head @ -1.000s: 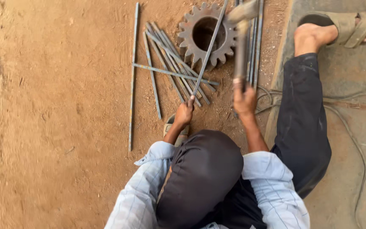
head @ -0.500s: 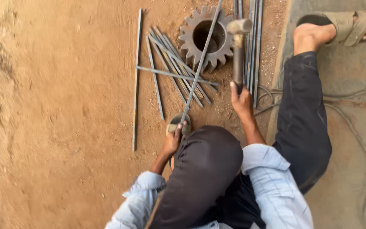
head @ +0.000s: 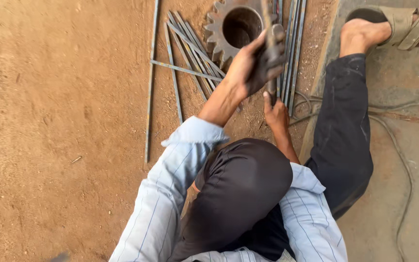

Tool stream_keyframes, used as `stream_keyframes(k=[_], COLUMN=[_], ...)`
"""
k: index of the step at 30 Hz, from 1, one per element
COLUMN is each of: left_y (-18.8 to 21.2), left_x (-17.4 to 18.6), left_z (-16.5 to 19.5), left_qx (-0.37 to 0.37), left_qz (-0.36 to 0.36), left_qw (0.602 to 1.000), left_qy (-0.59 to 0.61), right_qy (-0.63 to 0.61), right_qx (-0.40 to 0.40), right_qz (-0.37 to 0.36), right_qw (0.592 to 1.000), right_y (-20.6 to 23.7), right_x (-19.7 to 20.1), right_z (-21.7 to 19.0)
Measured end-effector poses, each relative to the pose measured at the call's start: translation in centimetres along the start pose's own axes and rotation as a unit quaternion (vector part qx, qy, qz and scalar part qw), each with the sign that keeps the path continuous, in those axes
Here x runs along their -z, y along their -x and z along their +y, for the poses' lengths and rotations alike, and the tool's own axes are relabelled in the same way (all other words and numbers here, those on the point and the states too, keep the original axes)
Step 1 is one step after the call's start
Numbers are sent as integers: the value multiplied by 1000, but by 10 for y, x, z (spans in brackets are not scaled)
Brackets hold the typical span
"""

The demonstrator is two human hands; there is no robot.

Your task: The person sits on the ground and repeatedly hammers thin metal rods against a large gear-like metal object. They pick up rods from a pile, strike them with a hammer, and place them back down, continuing the process throughout the clip.

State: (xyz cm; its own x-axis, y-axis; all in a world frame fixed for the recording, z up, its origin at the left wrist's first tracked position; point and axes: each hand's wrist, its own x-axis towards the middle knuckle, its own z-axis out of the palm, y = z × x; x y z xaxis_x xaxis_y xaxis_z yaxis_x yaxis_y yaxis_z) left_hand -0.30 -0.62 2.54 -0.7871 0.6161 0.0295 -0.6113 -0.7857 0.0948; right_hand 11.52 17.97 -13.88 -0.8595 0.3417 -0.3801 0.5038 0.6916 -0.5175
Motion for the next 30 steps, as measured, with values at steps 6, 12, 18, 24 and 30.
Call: stream_keyframes(k=[6, 12, 18, 24, 30], left_y=[-35, -30, -23, 78, 187], left_x=[-4, -1, 3, 103, 190], left_z=[0, 2, -3, -25, -63], left_qx=[15, -5, -19, 81, 19], left_qz=[59, 39, 51, 332, 384], left_qw=[993, 989, 991, 926, 561], left_qy=[-104, -139, -122, -161, -733], right_qy=[-12, -35, -64, -140, -321], right_qx=[30, 38, 1, 23, 83], right_qz=[15, -14, -31, -10, 27], right_qw=[999, 999, 997, 990, 943], right_y=[0, 3, -1, -5, 24], right_x=[-9, -11, -10, -10, 25], right_z=[0, -8, -6, -6, -44])
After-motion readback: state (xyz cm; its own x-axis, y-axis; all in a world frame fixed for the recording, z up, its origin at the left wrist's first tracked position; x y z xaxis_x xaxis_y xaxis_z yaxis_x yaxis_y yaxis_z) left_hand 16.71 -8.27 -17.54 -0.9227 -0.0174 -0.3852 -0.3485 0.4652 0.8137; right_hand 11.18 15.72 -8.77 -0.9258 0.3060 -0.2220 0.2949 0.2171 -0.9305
